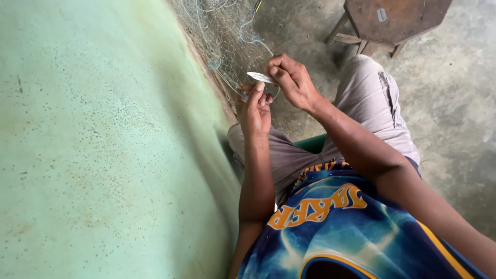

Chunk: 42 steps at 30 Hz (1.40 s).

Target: The person sits on the floor and uses a small white tool to repeatedly poke and adjust the mesh of a net attached to a circular frame. The hands manipulate the netting and tool continuously throughout the clip.

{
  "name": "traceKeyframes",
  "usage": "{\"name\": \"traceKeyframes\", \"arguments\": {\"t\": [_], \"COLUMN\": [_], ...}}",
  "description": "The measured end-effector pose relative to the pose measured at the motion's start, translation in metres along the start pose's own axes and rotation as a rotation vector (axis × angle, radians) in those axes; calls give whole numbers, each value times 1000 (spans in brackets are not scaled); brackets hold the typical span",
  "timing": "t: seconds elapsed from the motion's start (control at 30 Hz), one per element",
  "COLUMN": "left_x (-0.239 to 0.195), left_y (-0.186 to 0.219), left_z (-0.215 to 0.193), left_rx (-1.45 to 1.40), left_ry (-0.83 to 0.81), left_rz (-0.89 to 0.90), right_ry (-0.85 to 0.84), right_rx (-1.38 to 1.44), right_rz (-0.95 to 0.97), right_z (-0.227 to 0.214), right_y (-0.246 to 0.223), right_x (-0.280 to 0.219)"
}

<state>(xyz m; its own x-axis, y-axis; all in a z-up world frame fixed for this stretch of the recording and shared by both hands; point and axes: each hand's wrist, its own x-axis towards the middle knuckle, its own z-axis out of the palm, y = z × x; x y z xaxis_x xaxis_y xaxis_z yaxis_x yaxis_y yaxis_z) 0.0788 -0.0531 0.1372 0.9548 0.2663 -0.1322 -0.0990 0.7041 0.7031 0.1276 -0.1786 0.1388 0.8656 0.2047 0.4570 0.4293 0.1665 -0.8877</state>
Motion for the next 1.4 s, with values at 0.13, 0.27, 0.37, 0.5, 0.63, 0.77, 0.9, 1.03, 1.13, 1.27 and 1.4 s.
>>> {"name": "traceKeyframes", "arguments": {"t": [0.13,0.27,0.37,0.5,0.63,0.77,0.9,1.03,1.13,1.27,1.4], "left_x": [2,0,-1,-2,-8,-13,-13,-12,-10,-11,-11], "left_y": [-5,-7,-4,-2,0,5,5,5,5,11,9], "left_z": [-7,-17,-19,-16,-20,-23,-26,-30,-32,-31,-33], "left_rx": [14,-10,-47,8,-19,-36,-34,-30,-35,-20,-8], "left_ry": [55,52,-28,4,51,7,12,43,42,38,21], "left_rz": [-44,-59,-43,1,-14,-23,-30,-17,-14,-15,-8], "right_ry": [-11,-119,-103,-107,-129,-132,-121,-162,-189,-184,-141], "right_rx": [-80,-303,-248,-168,55,120,43,67,119,124,50], "right_rz": [92,17,80,68,75,55,69,22,16,28,52], "right_z": [-8,-19,-17,-5,8,14,13,18,21,25,31], "right_y": [-10,-10,-16,-24,-29,-28,-20,-27,-28,-20,-12], "right_x": [-13,-28,-30,-26,-27,-29,-29,-22,-19,-18,-17]}}
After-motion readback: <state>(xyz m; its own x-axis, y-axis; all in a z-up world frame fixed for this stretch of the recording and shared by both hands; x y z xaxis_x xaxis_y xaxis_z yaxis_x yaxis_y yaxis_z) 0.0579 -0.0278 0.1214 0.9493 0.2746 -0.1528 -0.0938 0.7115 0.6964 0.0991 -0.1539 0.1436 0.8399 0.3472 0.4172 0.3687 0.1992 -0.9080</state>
